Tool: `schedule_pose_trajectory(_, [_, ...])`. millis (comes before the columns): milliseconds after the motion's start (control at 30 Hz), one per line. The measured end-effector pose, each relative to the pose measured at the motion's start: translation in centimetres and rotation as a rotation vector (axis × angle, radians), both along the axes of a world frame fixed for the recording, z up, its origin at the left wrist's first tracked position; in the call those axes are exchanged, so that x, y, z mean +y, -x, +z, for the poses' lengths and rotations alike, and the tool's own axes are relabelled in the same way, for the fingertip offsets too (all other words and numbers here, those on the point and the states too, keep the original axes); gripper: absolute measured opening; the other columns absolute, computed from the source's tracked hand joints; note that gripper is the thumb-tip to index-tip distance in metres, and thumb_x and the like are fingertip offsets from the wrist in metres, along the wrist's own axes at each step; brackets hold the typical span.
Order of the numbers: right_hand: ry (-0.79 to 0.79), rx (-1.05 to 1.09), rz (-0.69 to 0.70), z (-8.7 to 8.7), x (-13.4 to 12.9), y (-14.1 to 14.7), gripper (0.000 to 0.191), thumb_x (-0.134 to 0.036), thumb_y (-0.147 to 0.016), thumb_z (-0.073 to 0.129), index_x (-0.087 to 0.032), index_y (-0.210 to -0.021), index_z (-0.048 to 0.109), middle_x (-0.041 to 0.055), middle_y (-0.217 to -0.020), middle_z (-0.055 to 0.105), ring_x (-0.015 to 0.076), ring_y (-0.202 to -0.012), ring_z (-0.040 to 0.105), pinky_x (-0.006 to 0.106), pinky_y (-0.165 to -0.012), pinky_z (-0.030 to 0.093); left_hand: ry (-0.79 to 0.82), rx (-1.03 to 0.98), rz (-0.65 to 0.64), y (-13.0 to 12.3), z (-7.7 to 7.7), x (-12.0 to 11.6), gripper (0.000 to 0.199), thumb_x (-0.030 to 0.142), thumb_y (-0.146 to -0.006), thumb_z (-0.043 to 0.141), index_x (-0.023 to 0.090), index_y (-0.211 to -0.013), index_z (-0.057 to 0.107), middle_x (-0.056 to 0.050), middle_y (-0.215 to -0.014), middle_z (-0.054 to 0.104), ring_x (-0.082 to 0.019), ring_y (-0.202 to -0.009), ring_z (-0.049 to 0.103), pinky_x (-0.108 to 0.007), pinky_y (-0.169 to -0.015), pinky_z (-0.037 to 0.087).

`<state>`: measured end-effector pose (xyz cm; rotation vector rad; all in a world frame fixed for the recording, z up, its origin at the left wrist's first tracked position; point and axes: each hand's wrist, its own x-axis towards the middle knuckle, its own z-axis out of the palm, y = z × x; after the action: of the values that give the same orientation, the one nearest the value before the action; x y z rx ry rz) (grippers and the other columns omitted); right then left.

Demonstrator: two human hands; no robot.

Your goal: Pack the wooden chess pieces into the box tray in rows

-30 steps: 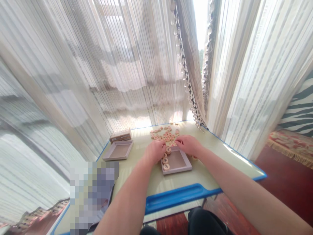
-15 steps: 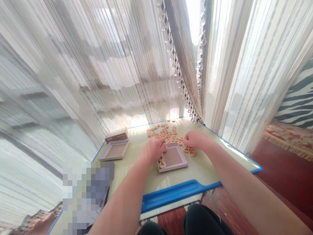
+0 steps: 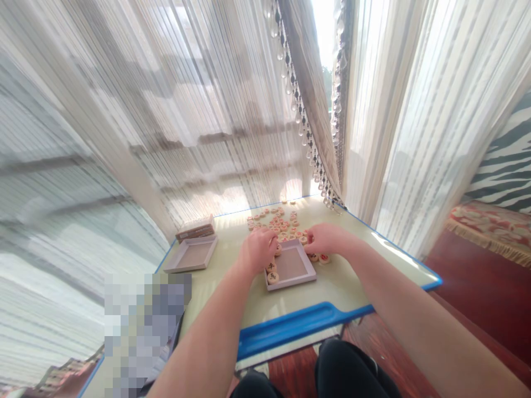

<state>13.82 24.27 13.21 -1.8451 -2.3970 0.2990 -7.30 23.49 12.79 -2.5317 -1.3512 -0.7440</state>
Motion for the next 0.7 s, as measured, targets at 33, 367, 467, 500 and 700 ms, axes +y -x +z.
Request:
schedule_pose_trajectory(33, [0.002,0.005,0.015,0.1,-0.1,0.1,0.028,-0.046,-0.066,0.054,-0.020,-0.071,0.064,0.0036,-0.063,0.064,0.0177,-0.060,0.055,0.025,-0.051,0.034,-0.001,-0.008,0.008,0.1,-0.1,0.1,0.024,0.019,-0.079,0.040,0.020,-0.080,0.064,-0.003,-0.084,0.065,-0.016,-0.083,0.056,-0.027,-0.077,0.044])
schedule_pose_trajectory(367, [-0.030,0.017,0.067,-0.6,0.1,0.4,0.021,-0.040,-0.064,0.057,-0.021,-0.072,0.063,0.0019,-0.060,0.064,0.0163,-0.056,0.055,0.024,-0.049,0.033,-0.079,-0.066,0.055,0.5,-0.2,0.6,0.022,0.023,-0.080,0.042,0.020,-0.083,0.063,-0.003,-0.084,0.065,-0.017,-0.083,0.058,-0.028,-0.078,0.046])
schedule_pose_trajectory(467, [-0.134,0.014,0.014,-0.7,0.3,0.6,0.023,-0.040,-0.066,0.056,-0.021,-0.076,0.065,0.0042,-0.069,0.066,0.0185,-0.064,0.057,0.024,-0.052,0.035,-0.070,-0.055,0.011,0.5,-0.3,0.5,0.022,0.022,-0.079,0.042,0.020,-0.084,0.063,-0.003,-0.084,0.065,-0.017,-0.083,0.058,-0.029,-0.079,0.046])
schedule_pose_trajectory(500, [-0.191,0.031,-0.018,-0.6,0.3,0.6,0.024,-0.039,-0.067,0.056,-0.020,-0.079,0.065,0.0051,-0.074,0.067,0.0191,-0.068,0.058,0.024,-0.054,0.035,-0.070,-0.054,0.004,0.6,-0.3,0.5,0.022,0.021,-0.079,0.042,0.020,-0.084,0.063,-0.003,-0.084,0.065,-0.017,-0.083,0.058,-0.029,-0.079,0.046])
schedule_pose_trajectory(700, [-0.299,0.254,0.099,-0.2,-0.2,1.3,0.021,-0.034,-0.072,0.054,-0.022,-0.087,0.062,0.0011,-0.082,0.067,0.0143,-0.069,0.058,0.023,-0.059,0.038,-0.043,-0.067,0.026,0.7,-0.3,0.5,0.022,0.022,-0.079,0.042,0.019,-0.085,0.063,-0.003,-0.086,0.065,-0.017,-0.085,0.058,-0.029,-0.079,0.046])
